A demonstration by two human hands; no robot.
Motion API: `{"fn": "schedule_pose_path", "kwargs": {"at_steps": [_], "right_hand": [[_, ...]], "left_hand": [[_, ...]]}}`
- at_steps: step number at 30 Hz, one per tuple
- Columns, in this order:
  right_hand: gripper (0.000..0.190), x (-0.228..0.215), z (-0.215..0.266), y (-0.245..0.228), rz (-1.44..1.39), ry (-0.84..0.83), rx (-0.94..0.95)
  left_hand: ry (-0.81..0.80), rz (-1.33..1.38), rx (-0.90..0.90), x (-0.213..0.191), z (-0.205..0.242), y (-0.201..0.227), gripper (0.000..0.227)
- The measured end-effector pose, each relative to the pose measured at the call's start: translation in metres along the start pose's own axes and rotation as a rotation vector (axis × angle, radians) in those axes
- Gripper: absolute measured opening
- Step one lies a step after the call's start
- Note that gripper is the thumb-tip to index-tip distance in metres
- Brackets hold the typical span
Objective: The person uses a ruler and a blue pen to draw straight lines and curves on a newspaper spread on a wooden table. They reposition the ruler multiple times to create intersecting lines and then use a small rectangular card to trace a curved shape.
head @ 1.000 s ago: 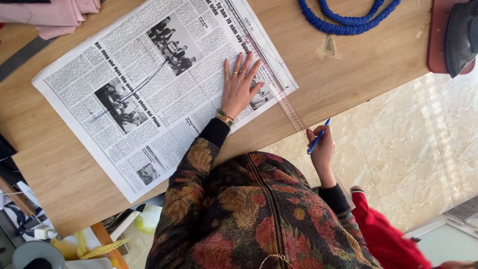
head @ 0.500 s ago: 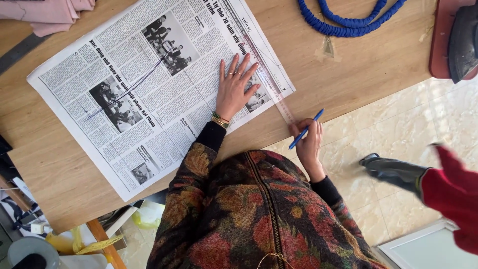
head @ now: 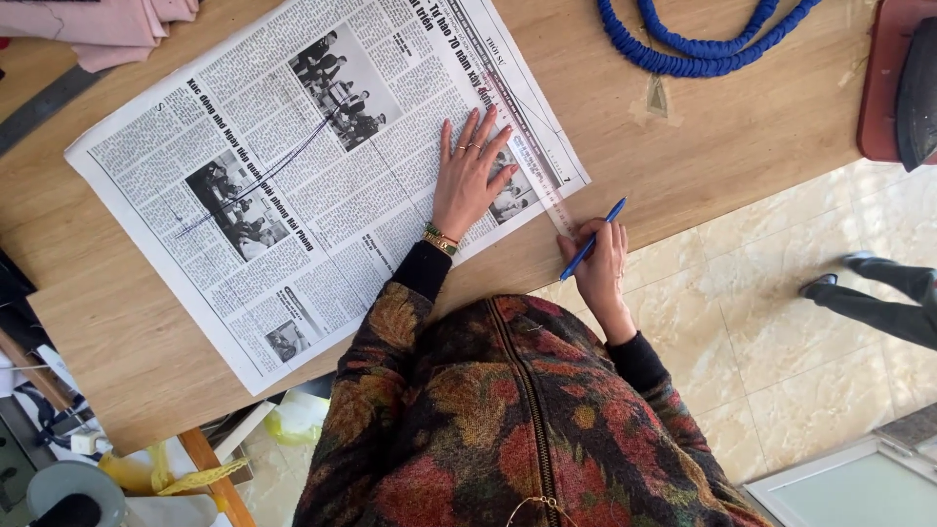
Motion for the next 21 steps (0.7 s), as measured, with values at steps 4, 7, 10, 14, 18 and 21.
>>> {"fn": "schedule_pose_path", "kwargs": {"at_steps": [4,7,10,14,18,21], "right_hand": [[0.040,-0.0006,-0.0017,-0.0021,-0.003,-0.009,0.003],[0.040,-0.0009,-0.0025,-0.0028,-0.011,-0.020,0.008],[0.040,-0.0016,-0.0028,-0.0026,-0.018,-0.026,0.009],[0.040,-0.0018,-0.0031,-0.0045,-0.006,-0.031,0.015],[0.041,-0.0033,-0.0047,-0.0088,-0.013,-0.038,0.018],[0.040,-0.0015,-0.0047,-0.0060,-0.008,-0.042,0.019]], "left_hand": [[-0.007,0.013,-0.006,-0.0009,-0.0004,-0.0007,0.056],[0.003,-0.001,0.005,-0.0027,-0.0002,0.0007,0.055],[-0.009,0.013,0.003,-0.0022,-0.0004,0.0009,0.055],[-0.023,0.012,0.001,-0.0015,0.0005,0.0003,0.055],[-0.013,0.009,0.003,-0.0019,0.0004,0.0003,0.054],[0.022,0.021,0.005,-0.0014,0.0007,0.0002,0.053]]}}
Point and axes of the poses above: each hand's wrist, its own z-axis away from the middle knuckle, its own x-axis out of the palm, y = z × x, the point moved 5 cm from there along -z, towards the middle knuckle, and after that the axes turned 3 degrees about x, right-handed, at the moved point
